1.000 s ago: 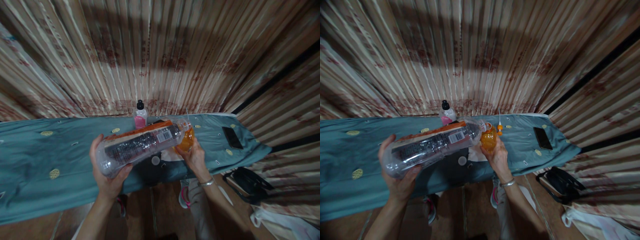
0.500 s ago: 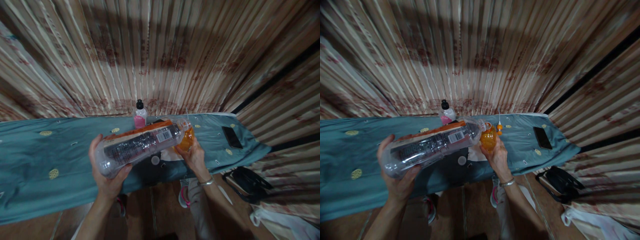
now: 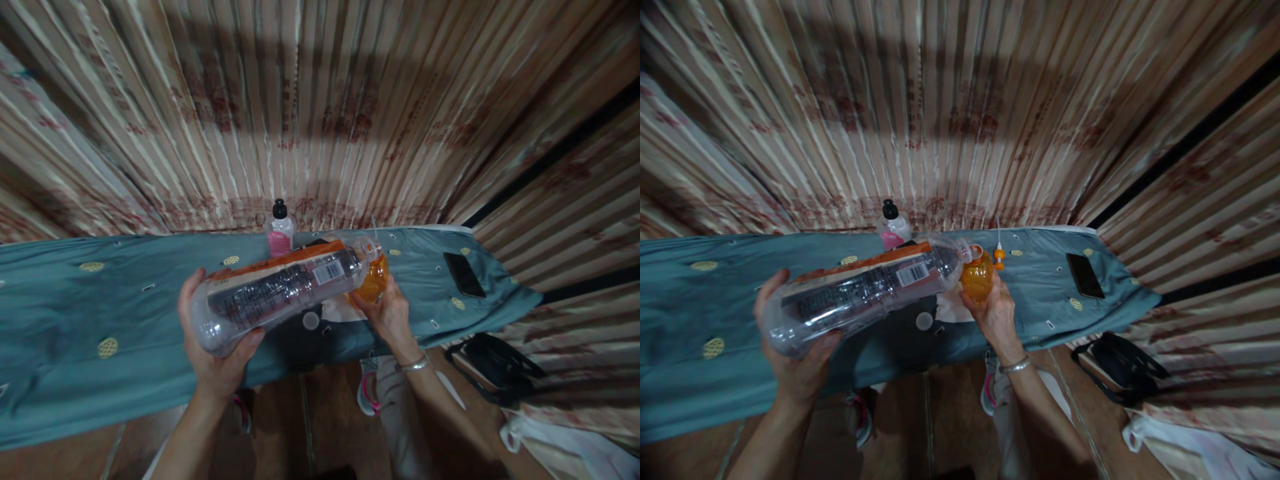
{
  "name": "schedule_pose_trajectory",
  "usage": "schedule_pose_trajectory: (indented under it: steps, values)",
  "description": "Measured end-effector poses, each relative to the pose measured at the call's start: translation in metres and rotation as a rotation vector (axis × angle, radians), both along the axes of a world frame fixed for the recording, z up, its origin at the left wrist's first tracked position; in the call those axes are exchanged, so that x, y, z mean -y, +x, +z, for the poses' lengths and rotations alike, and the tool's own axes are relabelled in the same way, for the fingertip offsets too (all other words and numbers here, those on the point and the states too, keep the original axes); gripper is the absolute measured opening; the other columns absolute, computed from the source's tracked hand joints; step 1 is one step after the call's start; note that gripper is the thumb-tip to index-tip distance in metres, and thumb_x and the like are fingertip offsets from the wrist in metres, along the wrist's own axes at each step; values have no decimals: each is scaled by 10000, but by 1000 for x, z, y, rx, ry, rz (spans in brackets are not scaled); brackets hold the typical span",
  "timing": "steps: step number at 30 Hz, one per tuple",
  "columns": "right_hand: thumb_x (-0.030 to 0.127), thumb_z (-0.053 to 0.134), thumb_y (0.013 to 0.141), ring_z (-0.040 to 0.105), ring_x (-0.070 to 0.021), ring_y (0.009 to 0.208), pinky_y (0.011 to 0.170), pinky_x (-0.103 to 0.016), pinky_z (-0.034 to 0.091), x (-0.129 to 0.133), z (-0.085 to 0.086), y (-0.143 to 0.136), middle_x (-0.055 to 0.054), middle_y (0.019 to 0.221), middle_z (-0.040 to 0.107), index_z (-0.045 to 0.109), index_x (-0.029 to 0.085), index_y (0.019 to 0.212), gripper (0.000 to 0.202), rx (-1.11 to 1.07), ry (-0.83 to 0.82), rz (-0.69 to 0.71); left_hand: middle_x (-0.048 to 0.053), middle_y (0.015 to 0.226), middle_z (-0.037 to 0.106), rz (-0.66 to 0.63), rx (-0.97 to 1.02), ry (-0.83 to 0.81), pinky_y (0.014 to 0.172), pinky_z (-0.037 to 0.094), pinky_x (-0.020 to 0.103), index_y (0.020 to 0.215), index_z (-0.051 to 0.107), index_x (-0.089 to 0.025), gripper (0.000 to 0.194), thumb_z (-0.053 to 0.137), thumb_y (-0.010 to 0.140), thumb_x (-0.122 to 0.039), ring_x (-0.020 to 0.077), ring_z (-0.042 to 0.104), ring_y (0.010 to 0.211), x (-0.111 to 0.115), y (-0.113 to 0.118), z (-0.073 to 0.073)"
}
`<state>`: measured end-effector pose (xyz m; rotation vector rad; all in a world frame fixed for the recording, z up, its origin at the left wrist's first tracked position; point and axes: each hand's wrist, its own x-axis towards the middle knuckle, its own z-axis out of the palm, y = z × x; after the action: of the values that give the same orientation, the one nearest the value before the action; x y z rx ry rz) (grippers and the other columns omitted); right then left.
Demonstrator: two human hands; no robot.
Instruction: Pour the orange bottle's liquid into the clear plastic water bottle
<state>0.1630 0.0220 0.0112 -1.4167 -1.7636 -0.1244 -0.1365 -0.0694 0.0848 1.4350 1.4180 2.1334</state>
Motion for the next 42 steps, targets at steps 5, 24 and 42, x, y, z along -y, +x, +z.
schedule_pose_trajectory:
  steps: [5, 24, 42]
  values:
    - [726, 657, 958, 781, -323, 951, 819, -464, 668, 0, 0, 0, -178, 1070, 798, 569, 134, 1423, 758, 4, -8, 7, 103, 1354, 723, 13, 0, -24, 1095, 595, 585, 1513, 613, -339, 986, 955, 627, -602, 383, 721, 1199, 0, 0, 1]
    - [777, 606, 963, 776, -327, 952, 814, -467, 662, 0, 1, 0, -188, 1079, 787, 581, 123, 1413, 794, -10, 4, 23, 85, 1336, 736, -8, -1, 12, 1031, 618, 498, 1519, 615, -327, 960, 960, 656, -568, 320, 728, 1167, -1, 2, 1]
    - [736, 656, 948, 775, -326, 964, 829, -472, 664, -1, 0, 1, -183, 1097, 791, 584, 145, 1403, 749, -11, -20, 6, 93, 1318, 715, 24, -8, 1, 1045, 604, 509, 1489, 618, -299, 989, 949, 624, -645, 336, 722, 1155, -2, 0, 1]
